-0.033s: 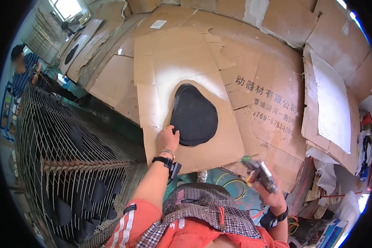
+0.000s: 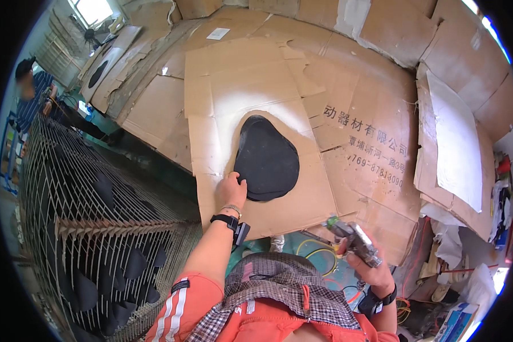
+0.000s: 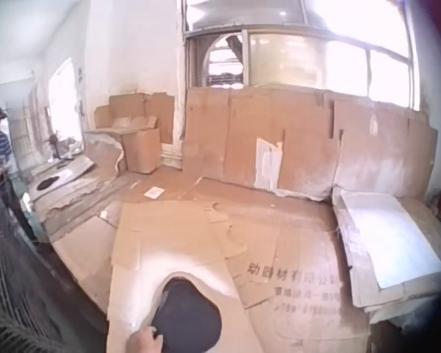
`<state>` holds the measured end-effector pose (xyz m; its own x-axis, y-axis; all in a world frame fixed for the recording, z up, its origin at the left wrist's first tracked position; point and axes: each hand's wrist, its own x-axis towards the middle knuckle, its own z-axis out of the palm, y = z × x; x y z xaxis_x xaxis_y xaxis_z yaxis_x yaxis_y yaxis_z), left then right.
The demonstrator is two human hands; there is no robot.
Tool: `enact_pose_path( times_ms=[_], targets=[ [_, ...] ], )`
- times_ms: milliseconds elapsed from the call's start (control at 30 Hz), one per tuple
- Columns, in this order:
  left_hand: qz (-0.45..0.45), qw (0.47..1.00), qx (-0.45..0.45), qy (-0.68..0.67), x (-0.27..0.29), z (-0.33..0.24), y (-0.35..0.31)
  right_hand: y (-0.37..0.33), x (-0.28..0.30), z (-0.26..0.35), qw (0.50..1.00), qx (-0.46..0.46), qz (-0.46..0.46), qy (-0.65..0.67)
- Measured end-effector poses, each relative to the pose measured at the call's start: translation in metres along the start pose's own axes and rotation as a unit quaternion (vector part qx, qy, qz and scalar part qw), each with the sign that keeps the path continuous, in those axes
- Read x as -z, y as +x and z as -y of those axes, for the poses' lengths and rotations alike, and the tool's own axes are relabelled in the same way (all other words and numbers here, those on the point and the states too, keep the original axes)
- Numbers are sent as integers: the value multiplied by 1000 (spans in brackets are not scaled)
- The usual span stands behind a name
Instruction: The person repeatedly picks up black shoe insoles from a wire rack, sprays them with a handheld spray gun, and places them on a cardboard sheet. The person flips the insoles to spray both sides and continues the process for multiple units.
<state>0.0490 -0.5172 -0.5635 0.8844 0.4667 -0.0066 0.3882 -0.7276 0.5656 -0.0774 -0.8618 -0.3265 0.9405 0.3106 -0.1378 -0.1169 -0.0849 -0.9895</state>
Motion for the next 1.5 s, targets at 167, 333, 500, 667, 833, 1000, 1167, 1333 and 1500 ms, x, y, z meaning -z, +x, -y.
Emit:
enact_pose_path(
  times_ms=[167, 333, 500, 667, 833, 1000, 1167, 1333, 1500],
  targets=[
    [26, 999, 25, -21, 0, -18, 2, 2, 1, 2, 998, -18, -58, -10],
    [127, 799, 251, -531, 6, -49, 15, -1, 5, -13, 998, -37, -54, 9],
    [203, 601, 229, -738, 36, -106, 51, 47, -5, -55, 997, -73, 20, -3],
    [225, 522, 195, -799, 76, -145, 63, 163, -42, -105, 996, -37, 79, -2],
    [232, 476, 118, -840, 145, -162, 44, 233, -61, -171, 982, -135, 89, 100],
    [142, 484, 22, -863, 268, -153, 13, 239, -44, -170, 980, -171, 84, 60],
    [-90, 554, -110, -820, 446, -85, -32, 207, -61, -120, 986, -120, 78, 80],
    [-283, 599, -203, -721, 583, 3, -148, 161, -81, -77, 987, -81, 129, 51],
    [-588, 604, -51, -535, 597, 118, -310, 137, -119, -56, 977, -75, 202, 1]
  ],
)
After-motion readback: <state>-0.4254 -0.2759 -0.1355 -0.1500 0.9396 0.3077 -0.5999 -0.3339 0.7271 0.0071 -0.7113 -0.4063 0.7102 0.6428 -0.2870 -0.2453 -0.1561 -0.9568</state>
